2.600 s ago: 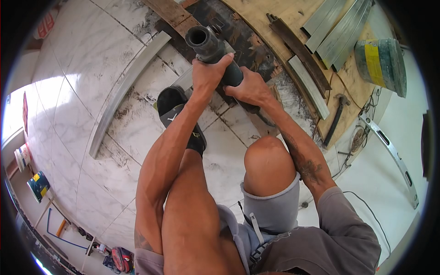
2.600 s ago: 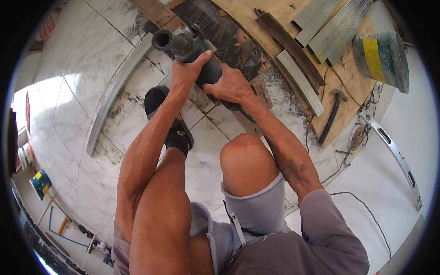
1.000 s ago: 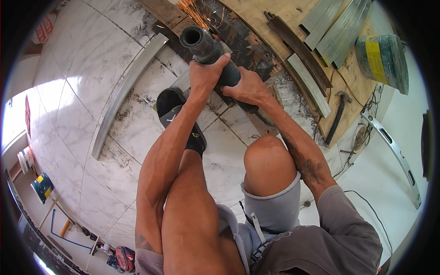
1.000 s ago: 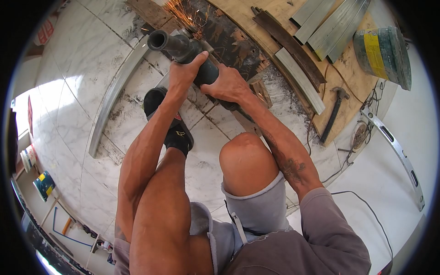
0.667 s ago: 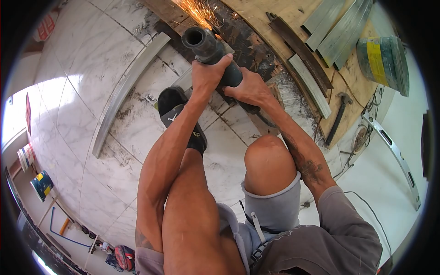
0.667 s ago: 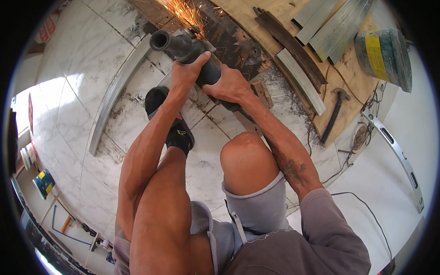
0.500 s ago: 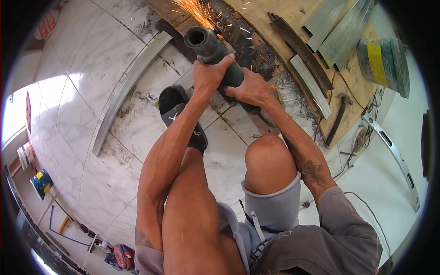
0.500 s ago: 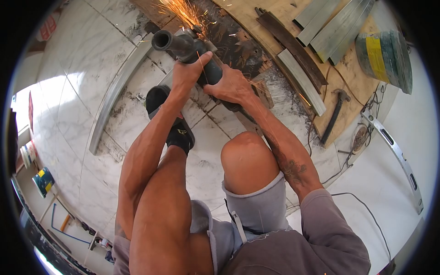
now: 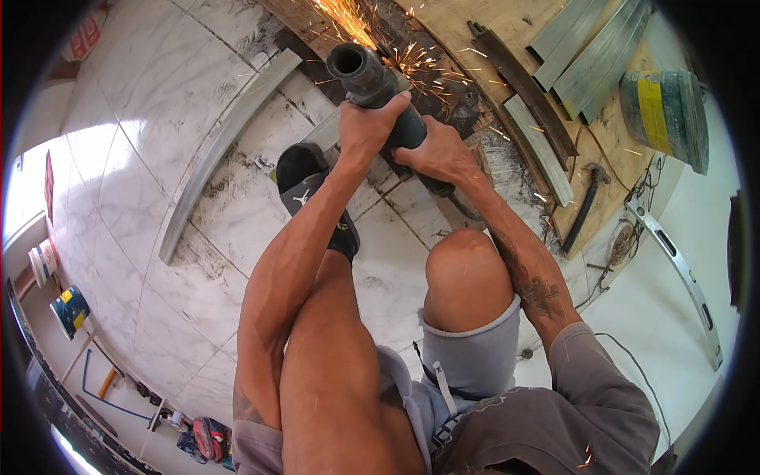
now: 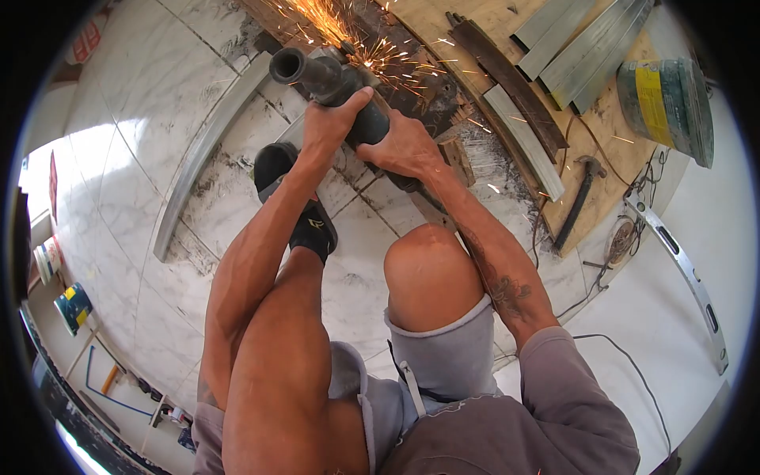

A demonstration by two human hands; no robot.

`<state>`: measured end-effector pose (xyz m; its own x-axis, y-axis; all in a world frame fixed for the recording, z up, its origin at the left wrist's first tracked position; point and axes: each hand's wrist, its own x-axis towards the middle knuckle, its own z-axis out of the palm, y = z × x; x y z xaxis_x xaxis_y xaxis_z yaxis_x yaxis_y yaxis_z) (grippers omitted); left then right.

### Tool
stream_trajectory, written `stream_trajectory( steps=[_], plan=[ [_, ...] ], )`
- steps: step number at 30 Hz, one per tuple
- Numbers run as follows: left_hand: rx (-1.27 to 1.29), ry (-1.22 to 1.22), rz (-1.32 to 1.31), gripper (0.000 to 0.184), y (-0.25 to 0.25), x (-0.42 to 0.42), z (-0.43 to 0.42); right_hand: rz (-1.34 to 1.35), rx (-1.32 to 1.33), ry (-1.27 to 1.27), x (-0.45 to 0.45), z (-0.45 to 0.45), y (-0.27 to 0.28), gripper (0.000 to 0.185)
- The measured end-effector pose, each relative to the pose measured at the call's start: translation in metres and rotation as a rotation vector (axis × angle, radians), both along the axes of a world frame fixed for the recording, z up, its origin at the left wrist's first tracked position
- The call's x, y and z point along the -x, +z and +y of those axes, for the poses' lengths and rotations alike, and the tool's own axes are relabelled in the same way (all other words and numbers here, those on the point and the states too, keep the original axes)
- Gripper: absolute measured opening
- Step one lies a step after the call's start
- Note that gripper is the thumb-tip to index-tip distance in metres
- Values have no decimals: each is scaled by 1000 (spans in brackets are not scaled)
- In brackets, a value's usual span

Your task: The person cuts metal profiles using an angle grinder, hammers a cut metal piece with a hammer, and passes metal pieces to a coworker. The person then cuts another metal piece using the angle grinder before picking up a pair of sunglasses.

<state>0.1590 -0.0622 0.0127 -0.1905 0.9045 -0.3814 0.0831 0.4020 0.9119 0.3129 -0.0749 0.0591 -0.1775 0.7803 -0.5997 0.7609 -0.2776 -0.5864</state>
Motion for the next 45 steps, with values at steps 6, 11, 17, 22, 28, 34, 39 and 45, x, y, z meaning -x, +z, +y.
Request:
stream_trajectory(
  steps=[6,11,17,22,28,34,39,45],
  plan=[
    [-16,37,1,45,-5,-2,0,31,13,8,0,1,8,66],
    [-29,66,13,48,-17,-2,1,12,19,16,-1,1,3,66],
    [-66,63,0,48,-17,-3,-1,-21,54,42,-3,2,-3,67],
    [-58,7,-24,39,-10,-3,-4,2,24,22,-3,-1,1,67],
    [-58,40,-1,47,-16,-4,-2,29,2,36,-3,-1,6,67],
    [-58,50,-2,49,-15,-6,-3,21,-15,8,-5,-4,-4,68],
    [-57,69,52,51,-24,-6,-3,21,27,30,-6,-3,0,68],
    [-32,-2,-3,44,-4,-6,-7,28,64,23,-5,-3,14,67]
  ],
)
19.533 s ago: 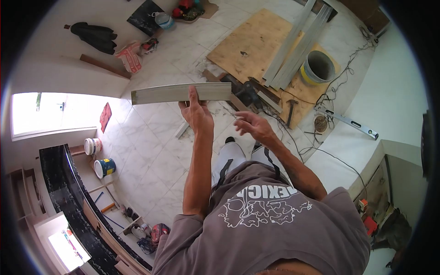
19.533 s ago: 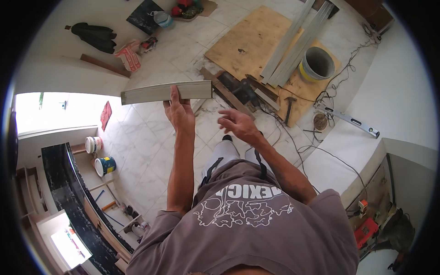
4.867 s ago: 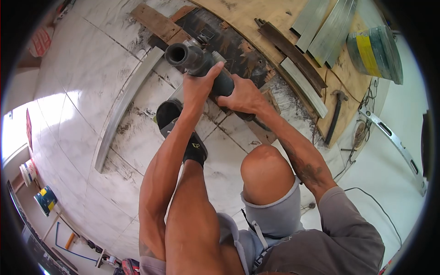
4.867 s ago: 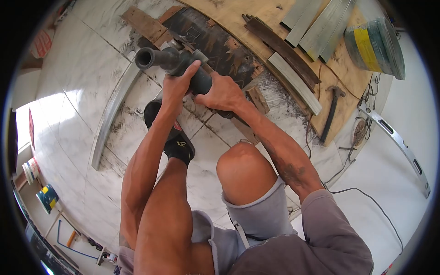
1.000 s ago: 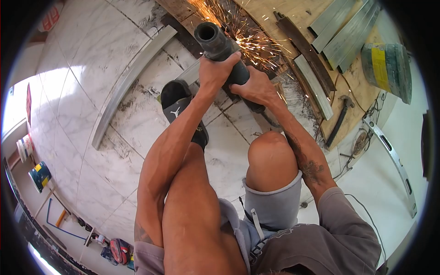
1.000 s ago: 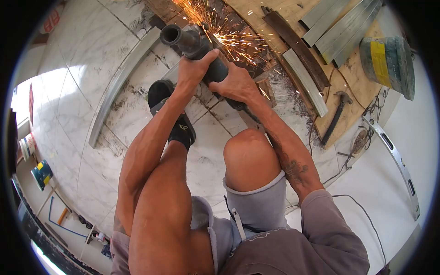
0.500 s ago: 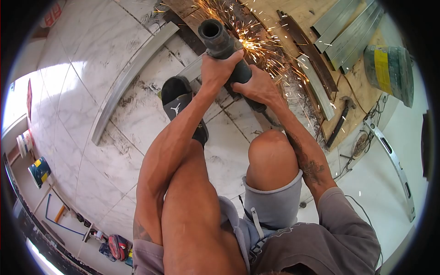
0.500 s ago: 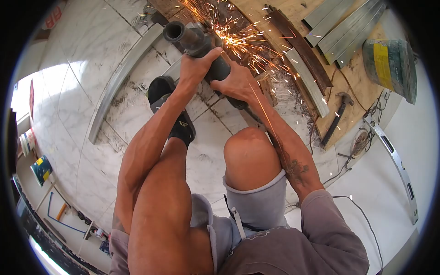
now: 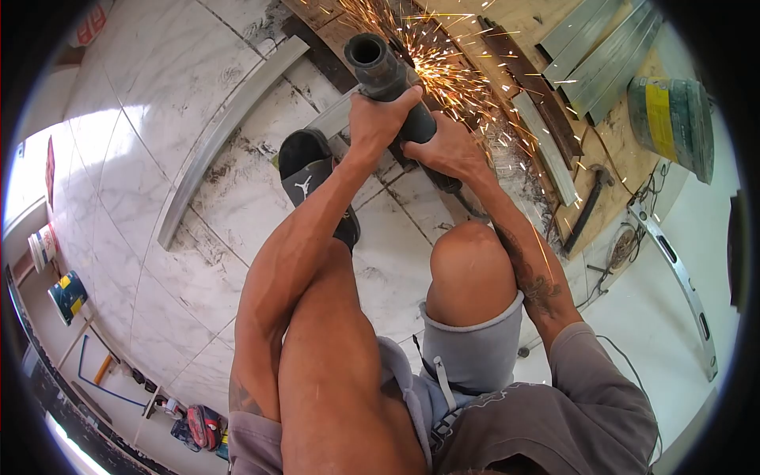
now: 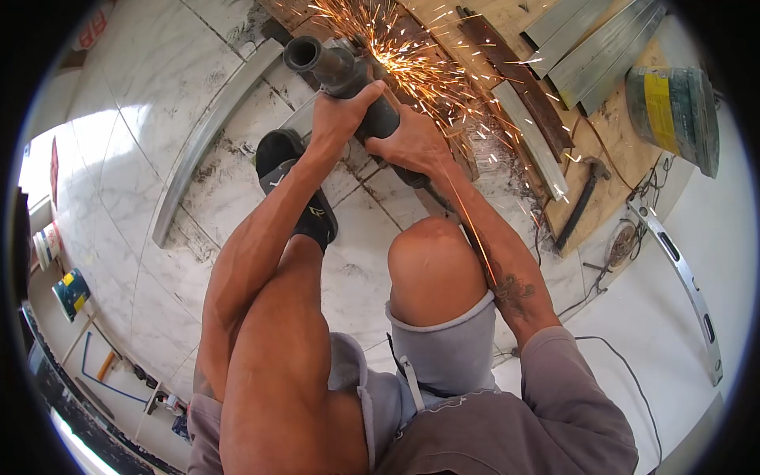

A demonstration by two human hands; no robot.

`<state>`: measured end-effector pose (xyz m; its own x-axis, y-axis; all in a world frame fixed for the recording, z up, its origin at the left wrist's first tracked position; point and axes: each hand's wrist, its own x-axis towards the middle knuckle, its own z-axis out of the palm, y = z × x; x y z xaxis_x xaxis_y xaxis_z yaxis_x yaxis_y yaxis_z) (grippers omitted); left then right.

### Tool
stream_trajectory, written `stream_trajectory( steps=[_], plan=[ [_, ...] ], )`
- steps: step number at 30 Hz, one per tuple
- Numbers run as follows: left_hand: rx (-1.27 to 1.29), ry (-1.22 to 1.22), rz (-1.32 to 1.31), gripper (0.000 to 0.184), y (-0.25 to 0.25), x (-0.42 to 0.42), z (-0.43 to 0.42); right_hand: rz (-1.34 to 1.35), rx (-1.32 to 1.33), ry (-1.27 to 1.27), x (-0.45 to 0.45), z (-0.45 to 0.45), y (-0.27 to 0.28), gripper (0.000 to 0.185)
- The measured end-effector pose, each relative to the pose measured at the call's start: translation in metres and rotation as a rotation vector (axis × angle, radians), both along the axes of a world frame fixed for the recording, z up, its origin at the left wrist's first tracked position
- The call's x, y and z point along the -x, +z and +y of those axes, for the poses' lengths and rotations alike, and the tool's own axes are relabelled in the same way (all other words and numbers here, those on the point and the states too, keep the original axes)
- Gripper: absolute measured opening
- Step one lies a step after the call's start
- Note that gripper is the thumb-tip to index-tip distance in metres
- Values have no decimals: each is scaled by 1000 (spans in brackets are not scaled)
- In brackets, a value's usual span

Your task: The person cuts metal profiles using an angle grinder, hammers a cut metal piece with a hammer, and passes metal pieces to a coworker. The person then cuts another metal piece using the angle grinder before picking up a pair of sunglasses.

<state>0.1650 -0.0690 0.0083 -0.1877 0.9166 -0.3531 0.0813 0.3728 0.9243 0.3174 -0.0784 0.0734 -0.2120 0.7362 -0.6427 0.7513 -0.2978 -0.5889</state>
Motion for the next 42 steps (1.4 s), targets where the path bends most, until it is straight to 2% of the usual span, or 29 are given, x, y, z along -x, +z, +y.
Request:
stream_trajectory(
  steps=[1,7,13,21,23,28,33,37,42],
  plan=[
    [5,-18,-9,41,3,0,0,-5,-17,0,-1,-1,-5,67],
    [9,86,66,54,-23,-3,0,-20,-66,-11,-3,-6,-22,66],
    [18,29,-27,65,-19,-2,-2,5,-72,-17,-6,-8,-25,64],
    [38,66,42,66,-31,-5,-4,-8,-45,6,-5,-7,-6,65],
    [38,68,47,66,-33,-5,-5,-33,-65,-4,-6,-9,-16,65],
    [36,20,-44,65,-6,-6,-8,-53,-68,-8,-8,-11,-18,65],
    [49,46,36,77,-22,-7,-9,-63,-39,-11,-9,-12,-14,65],
    [56,45,40,85,-29,-7,-10,-78,-27,6,-7,-11,-7,73],
    [55,55,47,83,-28,-9,-10,-40,-45,-24,-9,-13,-12,73]
  ],
)
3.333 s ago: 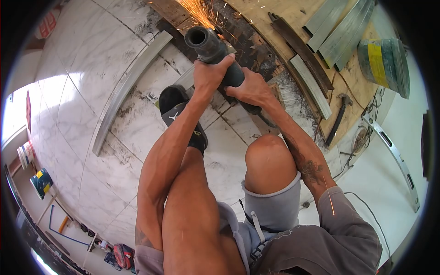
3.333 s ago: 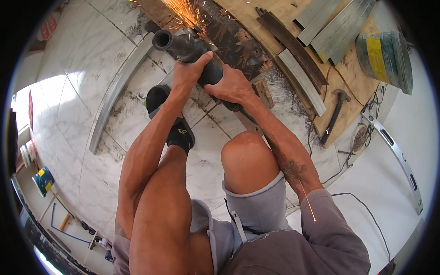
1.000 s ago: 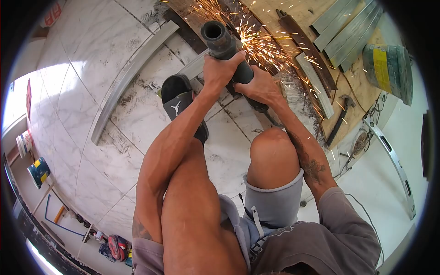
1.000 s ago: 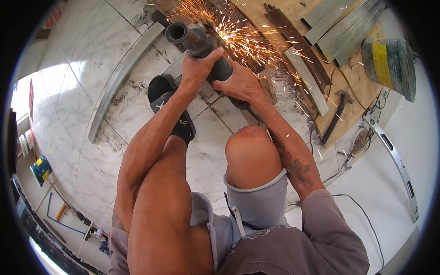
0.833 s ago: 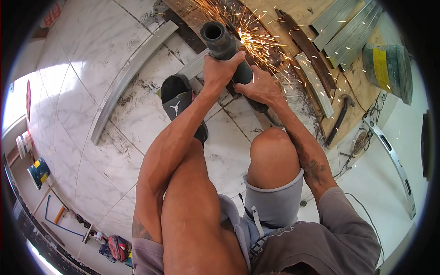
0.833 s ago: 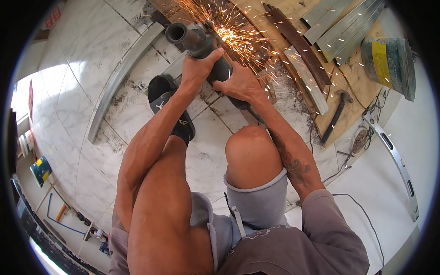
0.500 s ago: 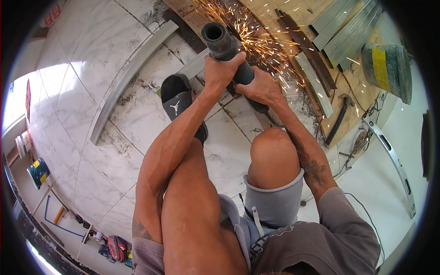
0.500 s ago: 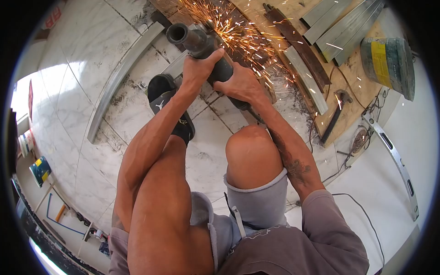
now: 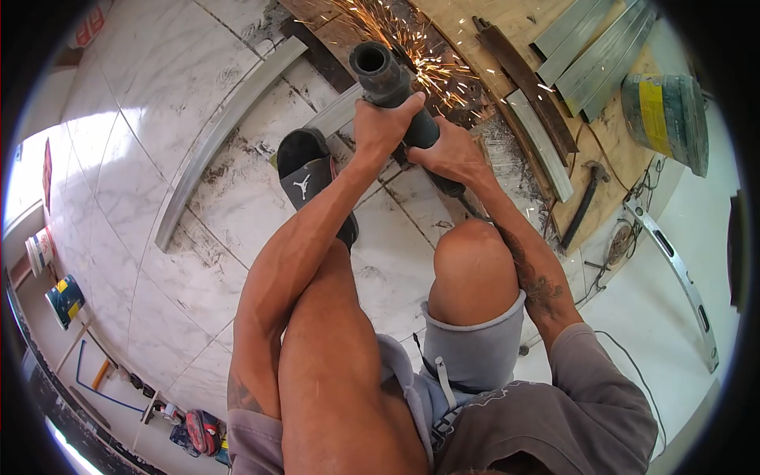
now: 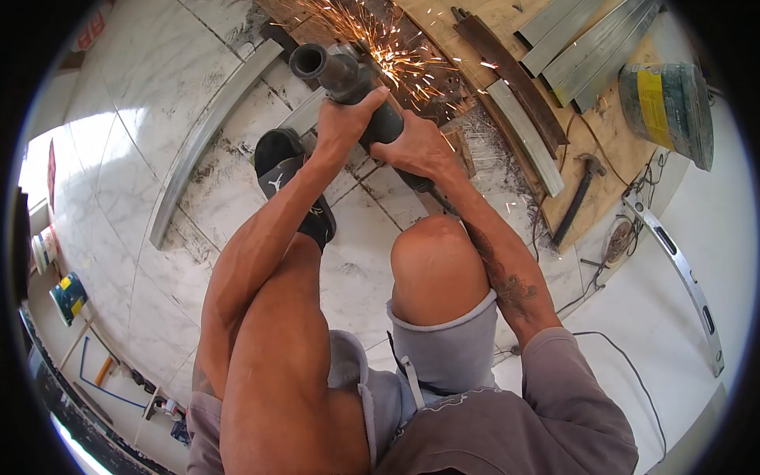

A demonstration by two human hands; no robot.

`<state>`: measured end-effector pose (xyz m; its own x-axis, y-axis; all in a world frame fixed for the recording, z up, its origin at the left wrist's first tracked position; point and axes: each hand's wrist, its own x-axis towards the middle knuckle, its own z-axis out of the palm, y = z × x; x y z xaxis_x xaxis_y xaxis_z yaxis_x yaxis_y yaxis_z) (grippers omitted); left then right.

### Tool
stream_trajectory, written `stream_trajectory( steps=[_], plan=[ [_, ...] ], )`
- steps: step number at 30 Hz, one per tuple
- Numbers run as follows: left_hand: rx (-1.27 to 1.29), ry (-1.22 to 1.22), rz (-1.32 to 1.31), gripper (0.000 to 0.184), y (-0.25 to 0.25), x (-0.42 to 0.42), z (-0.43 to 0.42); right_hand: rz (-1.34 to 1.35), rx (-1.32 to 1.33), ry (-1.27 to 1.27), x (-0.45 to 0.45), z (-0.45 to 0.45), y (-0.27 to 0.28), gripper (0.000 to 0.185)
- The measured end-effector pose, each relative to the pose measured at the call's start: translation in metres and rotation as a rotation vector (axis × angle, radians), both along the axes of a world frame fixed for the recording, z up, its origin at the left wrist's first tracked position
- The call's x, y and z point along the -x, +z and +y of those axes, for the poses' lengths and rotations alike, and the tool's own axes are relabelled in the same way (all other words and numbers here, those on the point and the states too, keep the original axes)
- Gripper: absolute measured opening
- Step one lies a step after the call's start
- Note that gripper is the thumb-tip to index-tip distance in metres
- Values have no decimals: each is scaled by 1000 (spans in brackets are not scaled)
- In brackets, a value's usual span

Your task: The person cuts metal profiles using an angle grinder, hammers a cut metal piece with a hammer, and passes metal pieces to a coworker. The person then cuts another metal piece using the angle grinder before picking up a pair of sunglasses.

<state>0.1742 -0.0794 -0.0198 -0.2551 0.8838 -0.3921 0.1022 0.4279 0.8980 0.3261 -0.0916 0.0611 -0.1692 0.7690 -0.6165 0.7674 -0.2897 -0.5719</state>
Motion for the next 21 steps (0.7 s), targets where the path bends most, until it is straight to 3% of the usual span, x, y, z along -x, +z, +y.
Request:
stream_trajectory(
  steps=[15,21],
  plan=[
    [-38,10,-48,68,4,-5,-6,-38,-49,21,-6,-4,-9,76],
    [-25,13,-50,62,9,-7,-8,-53,17,51,-6,-2,5,69]
  ],
)
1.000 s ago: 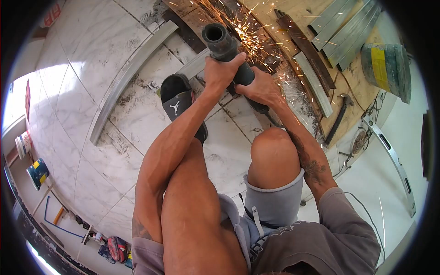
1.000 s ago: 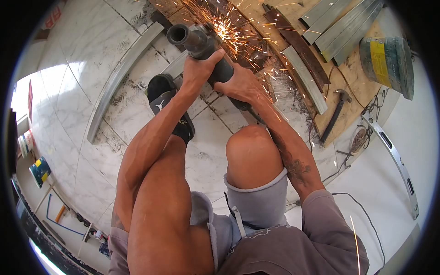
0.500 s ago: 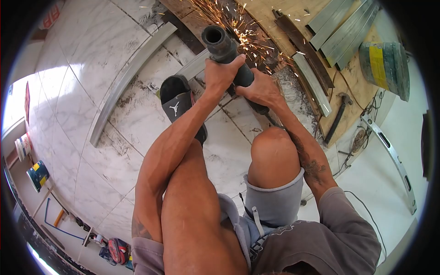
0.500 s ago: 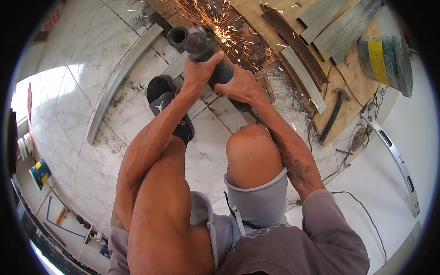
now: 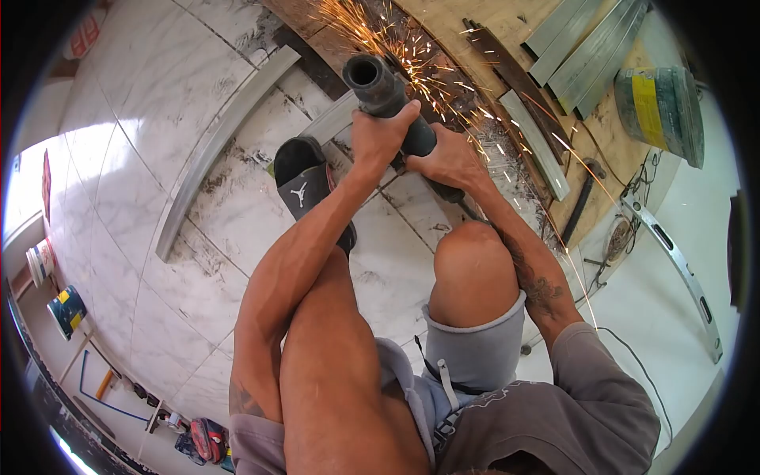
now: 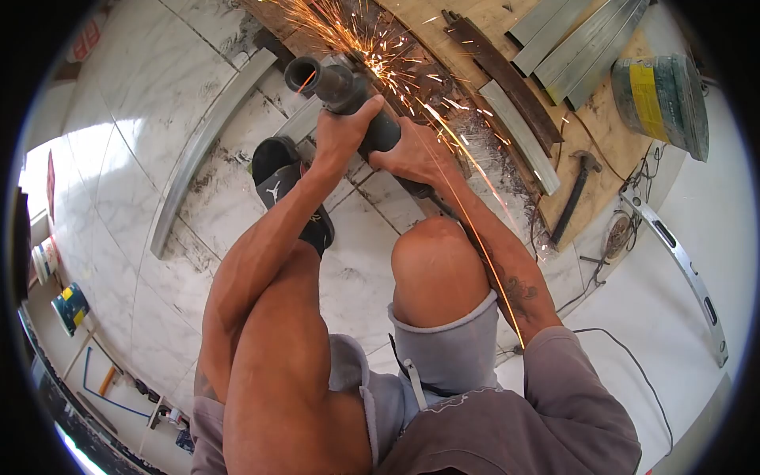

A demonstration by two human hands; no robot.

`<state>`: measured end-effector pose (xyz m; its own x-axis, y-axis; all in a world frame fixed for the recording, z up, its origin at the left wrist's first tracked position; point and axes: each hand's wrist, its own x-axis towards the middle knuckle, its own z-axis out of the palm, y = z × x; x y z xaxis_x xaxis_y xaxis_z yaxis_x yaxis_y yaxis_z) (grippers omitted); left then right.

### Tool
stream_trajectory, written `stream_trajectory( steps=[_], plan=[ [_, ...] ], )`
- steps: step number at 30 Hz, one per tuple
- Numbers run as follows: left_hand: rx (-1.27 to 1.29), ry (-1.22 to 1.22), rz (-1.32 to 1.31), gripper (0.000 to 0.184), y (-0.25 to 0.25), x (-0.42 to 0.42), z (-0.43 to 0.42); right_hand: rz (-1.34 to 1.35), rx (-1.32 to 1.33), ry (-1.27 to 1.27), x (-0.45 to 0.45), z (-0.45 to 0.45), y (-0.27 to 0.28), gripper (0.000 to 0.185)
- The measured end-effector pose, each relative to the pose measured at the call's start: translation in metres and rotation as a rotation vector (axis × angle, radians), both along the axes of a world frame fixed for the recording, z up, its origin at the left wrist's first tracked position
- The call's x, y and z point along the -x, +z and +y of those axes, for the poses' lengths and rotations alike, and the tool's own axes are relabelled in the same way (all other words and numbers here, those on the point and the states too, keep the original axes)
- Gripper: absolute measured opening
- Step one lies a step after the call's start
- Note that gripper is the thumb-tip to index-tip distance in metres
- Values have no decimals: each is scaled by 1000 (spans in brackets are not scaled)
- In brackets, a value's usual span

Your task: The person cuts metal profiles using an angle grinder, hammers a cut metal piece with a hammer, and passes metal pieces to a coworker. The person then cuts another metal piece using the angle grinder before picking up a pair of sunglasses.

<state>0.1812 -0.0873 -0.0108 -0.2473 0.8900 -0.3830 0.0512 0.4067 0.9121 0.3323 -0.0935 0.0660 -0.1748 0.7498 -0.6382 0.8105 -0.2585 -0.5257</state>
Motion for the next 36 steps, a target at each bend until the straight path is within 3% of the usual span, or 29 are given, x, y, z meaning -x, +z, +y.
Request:
stream_trajectory(
  steps=[7,12,16,19,25,26,33,36],
  plan=[
    [-11,6,-43,53,19,-4,-2,46,-42,-19,-3,-2,-1,73],
    [-38,17,-23,56,2,-6,-2,-2,28,32,1,2,21,69],
    [-37,8,44,60,-2,-6,-3,44,-27,-20,-5,-3,-1,71],
    [-12,-1,74,37,2,-7,-4,44,-6,-29,-5,-3,-2,77],
    [-74,53,-71,42,33,0,2,26,-12,-30,2,3,11,69],
    [-114,68,-156,35,33,0,4,28,-7,-33,5,6,14,69],
    [-126,48,-120,31,36,1,4,48,-27,-20,3,6,0,70],
    [-125,35,-97,31,37,-1,3,64,-61,-2,0,4,-3,82]
  ],
)
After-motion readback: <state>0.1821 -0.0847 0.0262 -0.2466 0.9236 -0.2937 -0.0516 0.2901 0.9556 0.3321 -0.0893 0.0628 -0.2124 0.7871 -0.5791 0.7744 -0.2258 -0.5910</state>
